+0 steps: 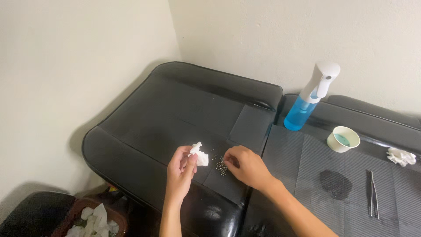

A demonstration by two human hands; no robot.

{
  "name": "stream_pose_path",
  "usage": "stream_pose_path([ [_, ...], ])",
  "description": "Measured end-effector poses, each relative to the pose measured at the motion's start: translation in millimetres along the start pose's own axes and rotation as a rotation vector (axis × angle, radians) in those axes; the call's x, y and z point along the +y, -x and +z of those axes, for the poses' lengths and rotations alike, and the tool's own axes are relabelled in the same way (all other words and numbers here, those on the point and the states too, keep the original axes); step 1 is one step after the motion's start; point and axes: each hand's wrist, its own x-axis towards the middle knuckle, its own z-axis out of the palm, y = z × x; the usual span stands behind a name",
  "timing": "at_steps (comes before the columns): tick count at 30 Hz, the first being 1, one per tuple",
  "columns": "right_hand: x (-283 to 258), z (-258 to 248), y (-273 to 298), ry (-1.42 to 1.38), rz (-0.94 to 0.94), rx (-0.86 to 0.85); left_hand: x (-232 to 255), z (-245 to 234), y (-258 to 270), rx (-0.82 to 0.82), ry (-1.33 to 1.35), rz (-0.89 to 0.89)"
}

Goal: The person repeatedly picks up small metal pins from a dark surface, wipes them with a tissue, and dips them into a small cup of blue liquid. The person handles the pins one at a time, using a tissue to clean each pin before placing it into the liquid.

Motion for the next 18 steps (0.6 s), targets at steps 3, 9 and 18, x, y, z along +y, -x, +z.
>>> stream_pose_path([
  [3,9.8,13.7,-6.0,0.046,0.043,0.023,7.3,-0.1,0.6,0.001,-0.081,-0.059],
  [9,20.9,-23.4,24.3,0.011,0.032,0.181,24.8,24.7,7.8,-0.003,-0.045,0.012],
  [18,105.2,-157.1,155.5,0.140,0.659,0.306,57.5,159.4,18.3,-0.320,0.059,0.011],
])
